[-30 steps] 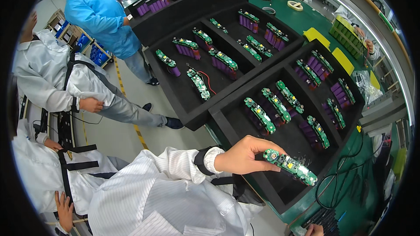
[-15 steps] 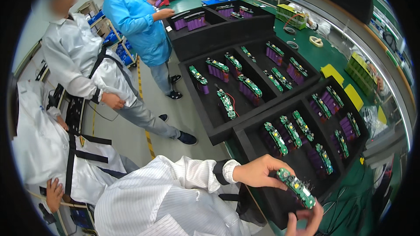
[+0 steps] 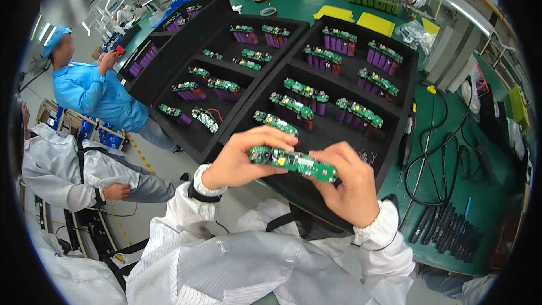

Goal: Assembling and inspecting battery packs with circuit boards using a handheld power tool.

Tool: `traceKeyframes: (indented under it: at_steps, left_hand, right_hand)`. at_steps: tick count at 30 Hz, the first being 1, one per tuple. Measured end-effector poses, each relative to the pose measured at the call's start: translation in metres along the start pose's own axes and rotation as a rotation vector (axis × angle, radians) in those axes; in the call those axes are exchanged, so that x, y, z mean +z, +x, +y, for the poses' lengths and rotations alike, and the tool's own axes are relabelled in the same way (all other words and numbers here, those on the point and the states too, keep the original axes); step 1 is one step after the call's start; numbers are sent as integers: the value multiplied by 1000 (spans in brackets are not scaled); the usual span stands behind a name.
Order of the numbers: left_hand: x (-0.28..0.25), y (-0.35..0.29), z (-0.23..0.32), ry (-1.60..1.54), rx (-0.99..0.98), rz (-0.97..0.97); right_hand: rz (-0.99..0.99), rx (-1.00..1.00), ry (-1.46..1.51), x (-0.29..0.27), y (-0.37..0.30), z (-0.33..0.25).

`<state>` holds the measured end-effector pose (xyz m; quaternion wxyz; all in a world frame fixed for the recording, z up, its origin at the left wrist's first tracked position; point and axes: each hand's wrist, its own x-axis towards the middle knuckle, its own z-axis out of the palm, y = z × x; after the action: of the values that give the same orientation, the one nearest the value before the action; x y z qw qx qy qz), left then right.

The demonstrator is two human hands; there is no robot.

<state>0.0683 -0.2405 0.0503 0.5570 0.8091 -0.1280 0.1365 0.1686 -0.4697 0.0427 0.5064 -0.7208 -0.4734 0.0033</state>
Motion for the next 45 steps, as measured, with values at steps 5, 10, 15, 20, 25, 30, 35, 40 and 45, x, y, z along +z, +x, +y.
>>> traceKeyframes:
  at_steps: [5,10,15,20,25,30,35,40,45]
  left_hand:
    - [12,11,4,62,-48,44]
    - [18,14,14,194,15,177]
    - [3,15,20,703,230,-19]
    - [4,12,47,785,263,8]
    - [-64,23,54,663,113,154]
    - [-181,46,35,913,-89,325]
    - [-275,95,-40,1225,7,209]
    - [-313,120,-104,1342,-106,203]
    - [-333,142,-161,1318,-205,93]
  right_hand:
    - [72,-46,27,-3,-1,20]
    - [80,-46,47,3,1,28]
    - [45,-5,-74,8,3,13]
    - [104,-91,-49,2,3,-2]
    - [-107,135,-82,-3,-18,1]
    - [-106,172,47,-3,-40,-8]
    - [-26,208,-7,3,-48,4]
    - [-46,219,-3,7,-45,-2]
    - [-2,236,-4,-1,-36,-12]
